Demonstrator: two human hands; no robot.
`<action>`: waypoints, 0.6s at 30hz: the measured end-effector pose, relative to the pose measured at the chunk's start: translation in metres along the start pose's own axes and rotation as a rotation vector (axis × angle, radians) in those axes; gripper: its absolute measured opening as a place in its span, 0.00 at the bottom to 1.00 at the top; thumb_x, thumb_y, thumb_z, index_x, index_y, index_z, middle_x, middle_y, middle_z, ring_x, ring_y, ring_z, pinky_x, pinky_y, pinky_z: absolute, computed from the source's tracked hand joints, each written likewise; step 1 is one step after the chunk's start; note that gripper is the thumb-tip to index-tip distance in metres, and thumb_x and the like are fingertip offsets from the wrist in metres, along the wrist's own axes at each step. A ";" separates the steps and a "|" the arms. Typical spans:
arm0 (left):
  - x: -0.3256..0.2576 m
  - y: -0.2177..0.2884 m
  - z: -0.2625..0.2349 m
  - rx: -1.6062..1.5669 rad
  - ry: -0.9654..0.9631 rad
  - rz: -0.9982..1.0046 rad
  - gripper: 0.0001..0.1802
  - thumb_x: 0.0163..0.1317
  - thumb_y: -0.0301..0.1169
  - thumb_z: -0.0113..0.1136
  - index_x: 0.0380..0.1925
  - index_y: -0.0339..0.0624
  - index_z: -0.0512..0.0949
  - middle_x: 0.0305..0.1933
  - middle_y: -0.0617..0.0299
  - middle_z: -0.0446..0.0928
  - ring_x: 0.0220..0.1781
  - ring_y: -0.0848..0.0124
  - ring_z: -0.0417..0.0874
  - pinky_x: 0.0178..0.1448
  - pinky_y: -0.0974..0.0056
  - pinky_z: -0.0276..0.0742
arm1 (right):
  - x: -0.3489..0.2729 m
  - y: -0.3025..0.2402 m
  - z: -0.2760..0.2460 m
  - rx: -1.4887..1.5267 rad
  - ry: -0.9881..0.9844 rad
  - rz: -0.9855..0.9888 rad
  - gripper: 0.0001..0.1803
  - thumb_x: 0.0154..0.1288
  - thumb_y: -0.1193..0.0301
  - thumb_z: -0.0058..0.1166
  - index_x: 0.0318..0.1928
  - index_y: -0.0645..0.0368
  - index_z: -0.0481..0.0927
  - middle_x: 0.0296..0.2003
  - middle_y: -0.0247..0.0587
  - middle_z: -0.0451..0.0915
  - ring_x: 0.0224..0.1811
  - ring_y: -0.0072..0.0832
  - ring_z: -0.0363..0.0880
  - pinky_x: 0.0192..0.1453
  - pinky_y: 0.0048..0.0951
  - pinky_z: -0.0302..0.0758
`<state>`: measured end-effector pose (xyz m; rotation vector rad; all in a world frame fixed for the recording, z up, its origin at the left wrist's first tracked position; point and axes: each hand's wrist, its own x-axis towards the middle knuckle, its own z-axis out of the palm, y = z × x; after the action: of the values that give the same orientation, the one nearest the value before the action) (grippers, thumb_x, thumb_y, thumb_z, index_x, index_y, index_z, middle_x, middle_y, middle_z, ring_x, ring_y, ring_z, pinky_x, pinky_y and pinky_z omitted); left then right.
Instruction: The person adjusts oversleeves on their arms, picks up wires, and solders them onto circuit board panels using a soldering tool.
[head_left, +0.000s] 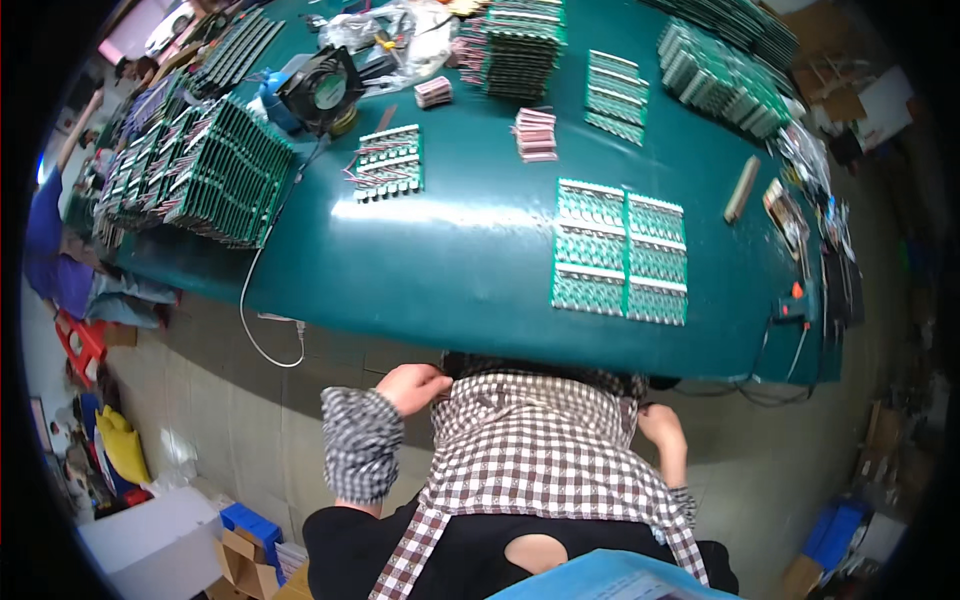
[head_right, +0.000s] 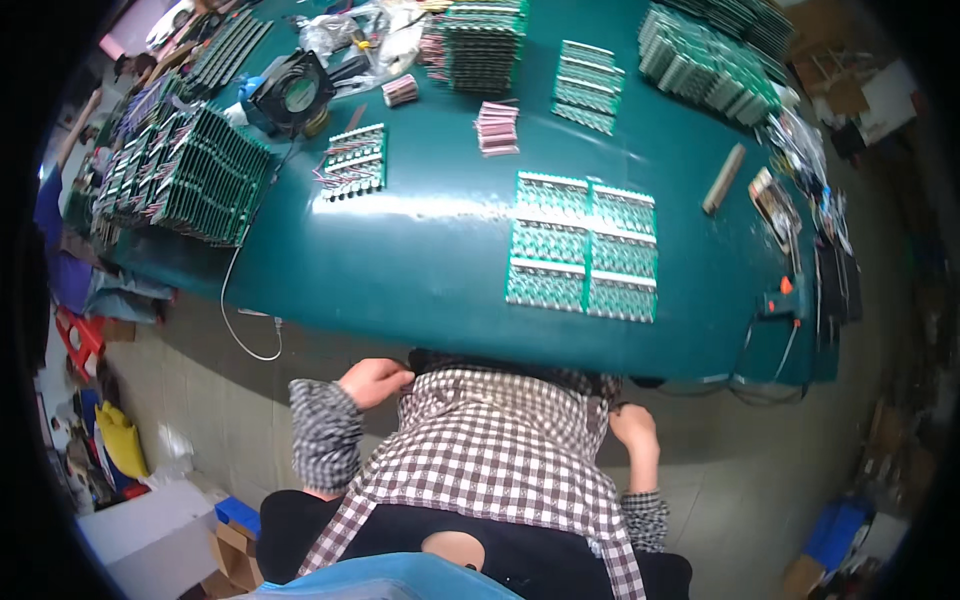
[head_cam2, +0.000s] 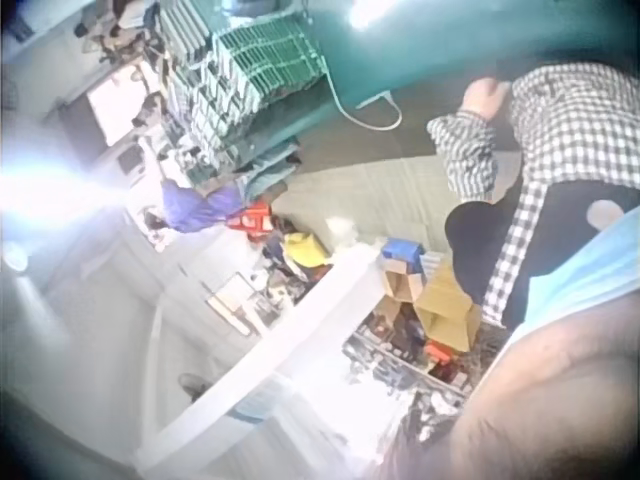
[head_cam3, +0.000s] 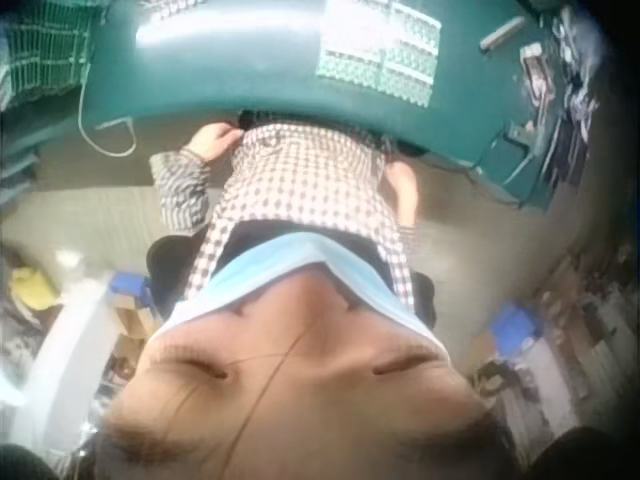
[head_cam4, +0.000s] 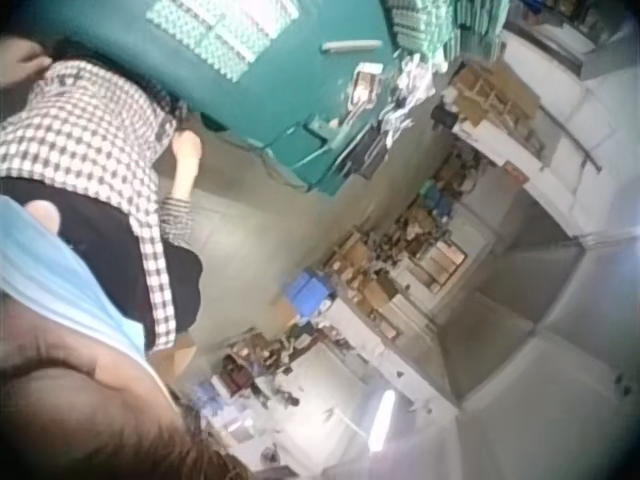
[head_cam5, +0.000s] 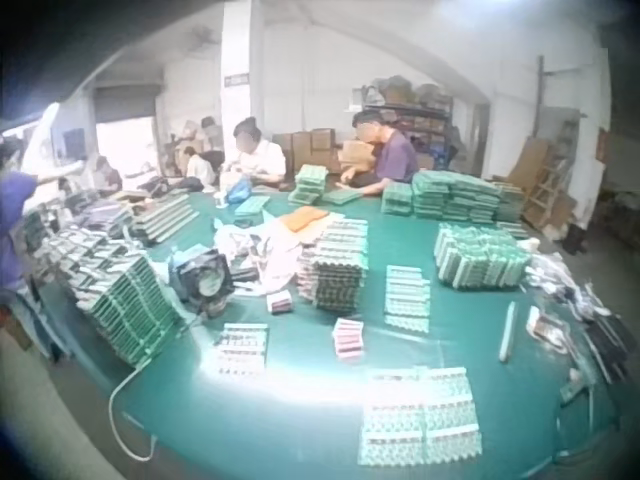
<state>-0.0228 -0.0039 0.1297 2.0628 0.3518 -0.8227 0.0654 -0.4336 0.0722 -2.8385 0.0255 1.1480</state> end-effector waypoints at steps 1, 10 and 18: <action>-0.017 0.022 -0.013 -0.006 -0.026 0.256 0.15 0.60 0.35 0.53 0.41 0.36 0.77 0.38 0.51 0.78 0.38 0.63 0.80 0.44 0.62 0.74 | -0.020 -0.001 -0.021 0.059 -0.066 -0.184 0.18 0.55 0.60 0.47 0.37 0.60 0.80 0.36 0.52 0.79 0.40 0.47 0.77 0.45 0.40 0.73; 0.013 0.262 -0.125 -0.529 0.443 1.187 0.12 0.61 0.35 0.56 0.37 0.36 0.78 0.26 0.63 0.78 0.29 0.78 0.78 0.33 0.76 0.73 | -0.147 -0.192 -0.165 0.373 0.537 -1.608 0.17 0.52 0.69 0.59 0.43 0.57 0.75 0.31 0.38 0.74 0.32 0.34 0.76 0.36 0.31 0.75; 0.132 0.338 -0.235 0.460 1.312 0.649 0.13 0.50 0.42 0.57 0.32 0.49 0.81 0.37 0.54 0.79 0.42 0.57 0.79 0.49 0.55 0.74 | -0.120 -0.304 -0.218 0.320 1.435 -1.565 0.13 0.47 0.70 0.57 0.38 0.52 0.78 0.28 0.34 0.70 0.32 0.30 0.74 0.29 0.29 0.74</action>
<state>0.3499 -0.0191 0.3476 2.6488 0.1332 1.0070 0.1436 -0.1495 0.3325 -1.6935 -1.3231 -1.0031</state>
